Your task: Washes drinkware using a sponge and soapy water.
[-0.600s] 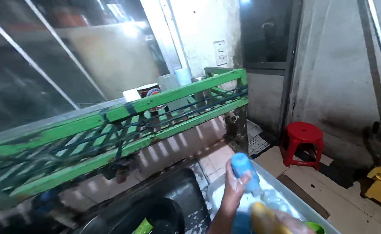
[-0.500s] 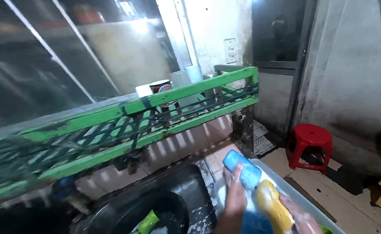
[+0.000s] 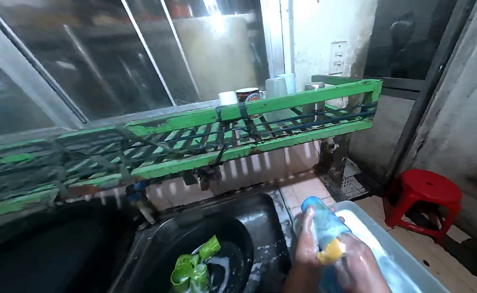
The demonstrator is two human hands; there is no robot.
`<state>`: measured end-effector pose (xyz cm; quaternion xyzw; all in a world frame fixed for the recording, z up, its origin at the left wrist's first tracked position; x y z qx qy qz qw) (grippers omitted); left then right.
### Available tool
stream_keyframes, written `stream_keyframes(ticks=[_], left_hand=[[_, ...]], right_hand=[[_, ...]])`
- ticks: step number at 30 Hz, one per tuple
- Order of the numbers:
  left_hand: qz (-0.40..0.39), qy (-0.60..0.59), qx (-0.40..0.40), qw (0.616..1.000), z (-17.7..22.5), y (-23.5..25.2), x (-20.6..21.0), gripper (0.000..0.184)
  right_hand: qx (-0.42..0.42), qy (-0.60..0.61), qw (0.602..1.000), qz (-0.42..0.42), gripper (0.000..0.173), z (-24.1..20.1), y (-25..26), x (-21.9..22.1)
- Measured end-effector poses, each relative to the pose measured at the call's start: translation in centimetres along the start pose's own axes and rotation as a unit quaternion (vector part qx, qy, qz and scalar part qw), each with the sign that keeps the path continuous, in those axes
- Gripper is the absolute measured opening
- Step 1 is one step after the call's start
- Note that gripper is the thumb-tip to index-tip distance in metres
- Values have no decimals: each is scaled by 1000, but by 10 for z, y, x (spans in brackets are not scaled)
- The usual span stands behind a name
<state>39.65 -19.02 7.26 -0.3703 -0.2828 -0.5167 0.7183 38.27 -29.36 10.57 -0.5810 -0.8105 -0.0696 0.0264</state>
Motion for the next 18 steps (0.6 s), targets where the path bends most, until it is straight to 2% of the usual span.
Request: stream_keyframes(ticks=[1, 2, 3, 4, 5, 6, 7, 8, 9, 10, 11, 12, 13, 14, 15, 16, 17, 18], left_hand=[[-33, -20, -8, 999, 3, 0, 2, 51], [-21, 1, -1, 1000, 4, -2, 6, 45], [29, 59, 21, 998, 2, -4, 10, 37], [93, 128, 46, 986, -3, -7, 14, 45], [155, 169, 60, 972, -11, -9, 15, 62], [199, 184, 67, 960, -19, -10, 17, 73], [218, 184, 73, 956, -24, -10, 19, 77], [213, 172, 70, 959, -24, -9, 19, 75], [185, 152, 56, 969, -24, -8, 16, 70], [145, 128, 36, 980, -22, -5, 13, 63], [100, 98, 21, 990, -19, -2, 11, 53], [56, 73, 13, 996, -16, 2, 12, 45], [30, 69, 13, 997, -13, 4, 16, 43], [47, 94, 23, 994, -12, 4, 20, 46], [89, 138, 35, 986, -12, -1, 24, 59], [130, 188, 47, 972, -16, -5, 27, 74], [151, 232, 56, 959, -20, -8, 28, 85], [153, 274, 61, 948, -22, -11, 27, 91]], right_hand=[[-65, -78, 994, -35, 21, 2, -5, 3], [-124, -205, 969, -56, 24, 7, -6, 5], [-202, -359, 908, -79, 24, 14, -4, 3], [-237, -467, 844, -112, 25, 22, -1, -3], [-206, -526, 812, -150, 29, 25, 3, -9], [-134, -536, 813, -183, 35, 19, 6, -12], [-115, -502, 839, -175, 37, 24, 10, -17], [-138, -427, 885, -120, 33, 32, 12, -20], [-120, -314, 939, -65, 32, 35, 9, -21], [-53, -172, 984, -6, 31, 31, 5, -17], [0, -73, 996, 50, 26, 22, 1, -10], [4, -50, 997, 62, 32, 15, -2, -5], [-39, -111, 992, 38, 40, 14, -3, -6], [-119, -239, 964, 0, 39, 18, -1, -10], [-201, -381, 901, -50, 37, 26, 3, -18], [-236, -486, 836, -101, 33, 36, 7, -27], [-225, -531, 805, -142, 34, 43, 12, -37], [-207, -538, 801, -160, 34, 44, 15, -43]])
Point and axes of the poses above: each hand's wrist, its own y-axis towards the middle knuckle, its own x-axis out of the palm, z = x × y, the point moved 3 cm from there along y, towards the middle knuckle, and after that the axes turned 4 degrees about -x, right-handed, at the moved point
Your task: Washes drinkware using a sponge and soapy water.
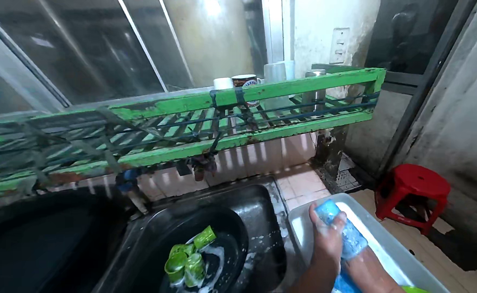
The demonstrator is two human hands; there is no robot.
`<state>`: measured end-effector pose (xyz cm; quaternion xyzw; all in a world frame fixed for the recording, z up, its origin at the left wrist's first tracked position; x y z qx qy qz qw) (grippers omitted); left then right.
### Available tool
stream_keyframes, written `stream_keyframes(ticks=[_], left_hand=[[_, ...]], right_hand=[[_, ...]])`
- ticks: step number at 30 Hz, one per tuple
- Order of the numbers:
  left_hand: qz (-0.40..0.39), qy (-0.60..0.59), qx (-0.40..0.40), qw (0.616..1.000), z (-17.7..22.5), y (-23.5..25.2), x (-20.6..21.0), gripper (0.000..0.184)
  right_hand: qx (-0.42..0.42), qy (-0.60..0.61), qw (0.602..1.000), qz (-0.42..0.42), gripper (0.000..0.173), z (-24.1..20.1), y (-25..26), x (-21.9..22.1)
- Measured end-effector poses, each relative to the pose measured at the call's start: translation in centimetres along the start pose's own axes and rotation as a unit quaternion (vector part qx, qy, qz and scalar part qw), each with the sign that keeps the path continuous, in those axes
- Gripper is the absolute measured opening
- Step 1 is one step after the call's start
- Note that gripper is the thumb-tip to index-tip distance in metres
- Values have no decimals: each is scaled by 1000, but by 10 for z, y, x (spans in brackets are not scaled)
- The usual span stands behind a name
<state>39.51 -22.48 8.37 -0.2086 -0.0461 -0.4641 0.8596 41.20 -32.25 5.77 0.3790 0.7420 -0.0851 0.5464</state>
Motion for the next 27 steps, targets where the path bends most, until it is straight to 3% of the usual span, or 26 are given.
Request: stream_keyframes(ticks=[2, 3, 4, 6, 8, 10, 13, 16, 18, 20, 21, 22, 23, 24, 25, 26, 27], left_hand=[[-60, 128, 39, 989, -3, -10, -7, 88], [-98, 233, 101, 962, -4, -18, -11, 77], [-113, 333, 198, 915, -6, -26, -13, 65], [-93, 466, 417, 775, -15, -37, -15, 55], [-80, 530, 538, 651, -13, -31, -22, 57], [-140, 564, 536, 612, 1, -20, -26, 75], [-203, 660, 404, 601, 20, -13, -27, 89], [-190, 704, 310, 610, 34, -10, -33, 93], [-173, 719, 250, 625, 39, -14, -29, 96], [-165, 712, 167, 662, 44, -25, -12, 97], [-165, 675, 129, 708, 45, -28, -6, 98], [-175, 587, 95, 784, 42, -26, -5, 100], [-197, 442, 60, 873, 38, -23, -7, 95], [-225, 267, 9, 937, 33, -22, -11, 82], [-246, 131, -46, 959, 28, -24, -14, 68], [-257, 57, -85, 961, 24, -25, -15, 61], [-260, 43, -95, 960, 21, -24, -15, 65]], right_hand=[[41, 86, 995, -9, 31, -1, -3, -11], [68, 140, 988, 11, 30, 2, -4, -14], [128, 220, 967, 16, 35, 3, -3, -21], [229, 384, 894, 5, 32, 2, 0, -33], [257, 474, 841, -50, 22, 3, 4, -40], [248, 463, 840, -137, 26, 5, 8, -52], [243, 423, 847, -212, 35, 12, 12, -69], [192, 436, 849, -229, 47, 22, 11, -99], [181, 389, 880, -203, 48, 20, 12, -109], [196, 281, 932, -121, 53, 3, 17, -99], [185, 236, 953, -33, 51, -3, 19, -87], [168, 231, 956, 66, 46, -3, 20, -76], [163, 281, 936, 138, 39, 2, 22, -71], [162, 356, 901, 188, 33, 9, 26, -66], [167, 415, 870, 211, 29, 16, 30, -63], [178, 419, 866, 207, 28, 17, 33, -65], [189, 360, 896, 180, 28, 13, 36, -70]])
Point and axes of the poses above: each hand's wrist, its own y-axis towards the middle knuckle, its own x-axis out of the palm, z = x × y, the point moved 3 cm from there along y, towards the middle knuckle, and after that the axes turned 4 degrees about -x, right-handed, at the moved point
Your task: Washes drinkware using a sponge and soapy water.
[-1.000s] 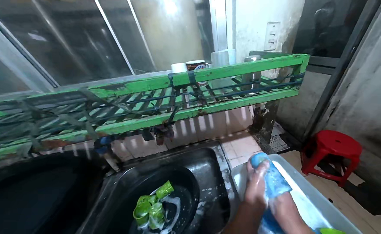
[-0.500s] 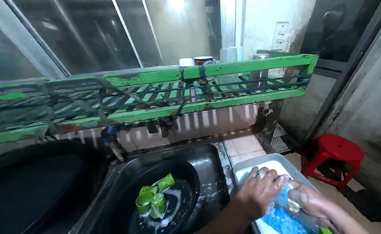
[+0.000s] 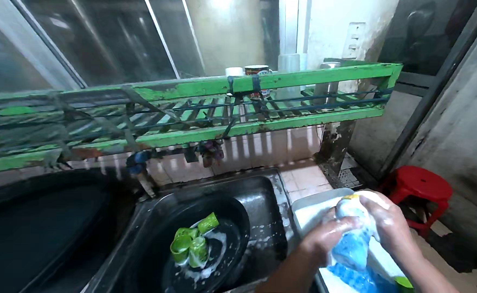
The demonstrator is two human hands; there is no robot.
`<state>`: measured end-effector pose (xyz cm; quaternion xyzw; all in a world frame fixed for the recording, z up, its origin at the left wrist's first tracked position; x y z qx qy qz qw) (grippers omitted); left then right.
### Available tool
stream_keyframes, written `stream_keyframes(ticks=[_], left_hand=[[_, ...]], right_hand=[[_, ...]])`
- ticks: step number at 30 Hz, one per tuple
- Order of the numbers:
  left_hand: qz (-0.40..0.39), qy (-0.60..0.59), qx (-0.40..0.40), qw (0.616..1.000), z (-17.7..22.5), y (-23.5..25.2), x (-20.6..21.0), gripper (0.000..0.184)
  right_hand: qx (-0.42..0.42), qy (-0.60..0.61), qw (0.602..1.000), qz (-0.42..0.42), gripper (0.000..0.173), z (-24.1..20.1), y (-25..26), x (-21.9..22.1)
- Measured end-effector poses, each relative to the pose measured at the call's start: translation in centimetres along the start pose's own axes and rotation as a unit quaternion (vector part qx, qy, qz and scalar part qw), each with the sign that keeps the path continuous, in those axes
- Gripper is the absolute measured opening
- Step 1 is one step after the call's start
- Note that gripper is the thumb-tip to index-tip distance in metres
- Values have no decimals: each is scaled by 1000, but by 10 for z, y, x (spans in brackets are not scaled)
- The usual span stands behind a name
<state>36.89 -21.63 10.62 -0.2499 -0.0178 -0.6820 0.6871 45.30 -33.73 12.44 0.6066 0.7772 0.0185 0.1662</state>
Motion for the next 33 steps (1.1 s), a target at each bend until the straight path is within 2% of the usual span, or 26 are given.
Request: stream_keyframes(ticks=[2, 3, 4, 5, 6, 8, 10, 12, 14, 17, 19, 20, 23, 26, 29, 31, 33], left_hand=[[30, 133, 54, 989, -2, 6, 2, 91], [63, 236, 97, 965, -2, 10, 4, 105], [96, 301, 125, 941, -2, 11, 5, 112], [111, 293, 134, 940, 0, 9, 5, 112], [107, 226, 122, 961, 3, 4, 4, 105], [91, 54, 64, 992, 6, -4, 1, 88], [137, -34, 62, 988, 9, -4, -4, 83], [215, -61, 132, 966, 15, -3, -7, 83], [284, -20, 230, 931, 23, -1, -14, 94], [342, 129, 339, 867, 36, 2, -34, 105], [373, 199, 401, 813, 41, 7, -54, 104], [381, 196, 408, 806, 41, 9, -63, 102], [395, 144, 377, 825, 33, 3, -78, 105], [391, 118, 354, 842, 17, -14, -92, 109], [451, 166, 333, 811, 7, -47, -149, 101], [529, 245, 270, 766, -3, -76, -211, 89], [574, 323, 188, 728, -14, -108, -270, 73]], right_hand=[[-45, -215, 972, -82, 32, -23, -2, 8], [-63, -288, 948, -120, 33, -31, -5, 14], [-88, -296, 944, -116, 30, -31, -8, 19], [-104, -235, 963, -80, 26, -25, -9, 19], [-89, -129, 987, -34, 24, -17, -9, 18], [-46, 92, 993, 55, 29, 2, -9, 21], [-41, 158, 984, 77, 46, 6, -19, 30], [-15, 177, 981, 80, 52, 6, -26, 44], [73, 255, 959, 103, 44, 7, -33, 61], [212, 401, 884, 113, 28, -9, -49, 82], [238, 421, 873, 63, 28, -19, -60, 93], [231, 411, 882, 23, 35, -21, -62, 96], [242, 383, 890, -55, 37, -12, -54, 97], [244, 309, 906, -155, 41, 4, -48, 76], [222, 267, 929, -130, 38, 31, -37, 42], [215, 250, 940, -86, 38, 40, -31, 19], [204, 240, 946, -73, 38, 43, -32, 1]])
Point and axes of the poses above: each hand's wrist, its own y-axis towards the middle knuckle, its own x-axis out of the palm, z = x × y, the point moved 3 cm from there along y, towards the middle knuckle, and after that the axes turned 4 degrees about -x, right-handed, at the moved point
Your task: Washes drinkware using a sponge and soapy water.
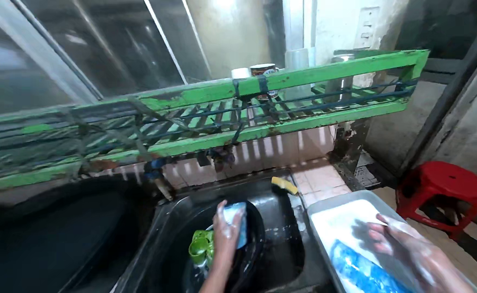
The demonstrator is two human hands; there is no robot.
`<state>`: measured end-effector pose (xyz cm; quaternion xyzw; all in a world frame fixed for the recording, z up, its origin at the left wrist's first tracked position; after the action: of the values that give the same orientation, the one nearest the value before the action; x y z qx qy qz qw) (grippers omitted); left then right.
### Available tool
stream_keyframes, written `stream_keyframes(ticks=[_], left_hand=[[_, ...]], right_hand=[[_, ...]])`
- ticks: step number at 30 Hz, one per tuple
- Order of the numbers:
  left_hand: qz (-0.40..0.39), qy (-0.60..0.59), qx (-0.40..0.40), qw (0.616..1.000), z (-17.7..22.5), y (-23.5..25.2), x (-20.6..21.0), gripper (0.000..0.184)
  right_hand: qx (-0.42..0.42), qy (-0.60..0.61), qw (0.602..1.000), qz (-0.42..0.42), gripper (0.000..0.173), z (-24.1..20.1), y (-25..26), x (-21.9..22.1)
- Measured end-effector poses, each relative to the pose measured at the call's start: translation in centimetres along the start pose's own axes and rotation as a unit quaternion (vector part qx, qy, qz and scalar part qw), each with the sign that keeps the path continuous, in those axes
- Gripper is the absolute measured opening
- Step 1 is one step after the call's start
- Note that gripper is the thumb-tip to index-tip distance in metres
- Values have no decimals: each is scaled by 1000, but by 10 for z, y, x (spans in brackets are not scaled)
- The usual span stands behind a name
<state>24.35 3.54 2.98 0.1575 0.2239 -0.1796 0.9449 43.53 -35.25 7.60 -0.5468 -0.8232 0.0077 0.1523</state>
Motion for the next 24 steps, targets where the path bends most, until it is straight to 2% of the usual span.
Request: stream_keyframes(ticks=[3, 5, 9, 12, 13, 15, 16, 17, 19, 21, 24], left_hand=[[-19, 133, -50, 990, -48, 21, -34, 47], [-24, 146, -58, 987, -50, 26, -27, 41], [-124, 87, -36, 988, -17, 24, 40, 38], [-218, 54, 11, 974, -23, 6, 111, 44], [-267, 82, 8, 960, -27, -3, 132, 47], [-358, 209, -30, 910, -31, -16, 164, 59], [-378, 258, -57, 887, -37, -20, 176, 66], [-379, 275, -83, 880, -46, -23, 185, 70], [-337, 220, -153, 903, -73, -27, 197, 71], [-292, 180, -196, 918, -94, -32, 203, 62], [-300, 297, -127, 898, -113, -37, 215, 59]], right_hand=[[-6, -23, 999, -30, 36, 9, -4, -14], [-13, -76, 996, -34, 38, 17, -11, -15], [-60, -275, 957, -71, 43, 28, -17, -20], [-130, -404, 901, -85, 40, 32, -19, -24], [-150, -441, 882, -79, 38, 34, -20, -24], [-179, -505, 842, -68, 35, 39, -21, -23], [-191, -531, 823, -67, 33, 41, -22, -22], [-206, -552, 805, -72, 32, 43, -23, -21], [-228, -578, 778, -89, 34, 46, -21, -21], [-226, -583, 775, -89, 34, 47, -19, -24], [-225, -575, 783, -70, 32, 46, -21, -26]])
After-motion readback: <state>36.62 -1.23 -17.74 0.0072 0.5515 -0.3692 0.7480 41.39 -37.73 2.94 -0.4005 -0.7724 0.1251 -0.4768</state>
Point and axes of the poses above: each hand's wrist, its own y-axis towards the middle knuckle, its own x-axis out of the palm, z = x × y, the point moved 3 cm from there along y, towards the middle knuckle, and after that the axes turned 4 degrees about -x, right-handed, at the moved point
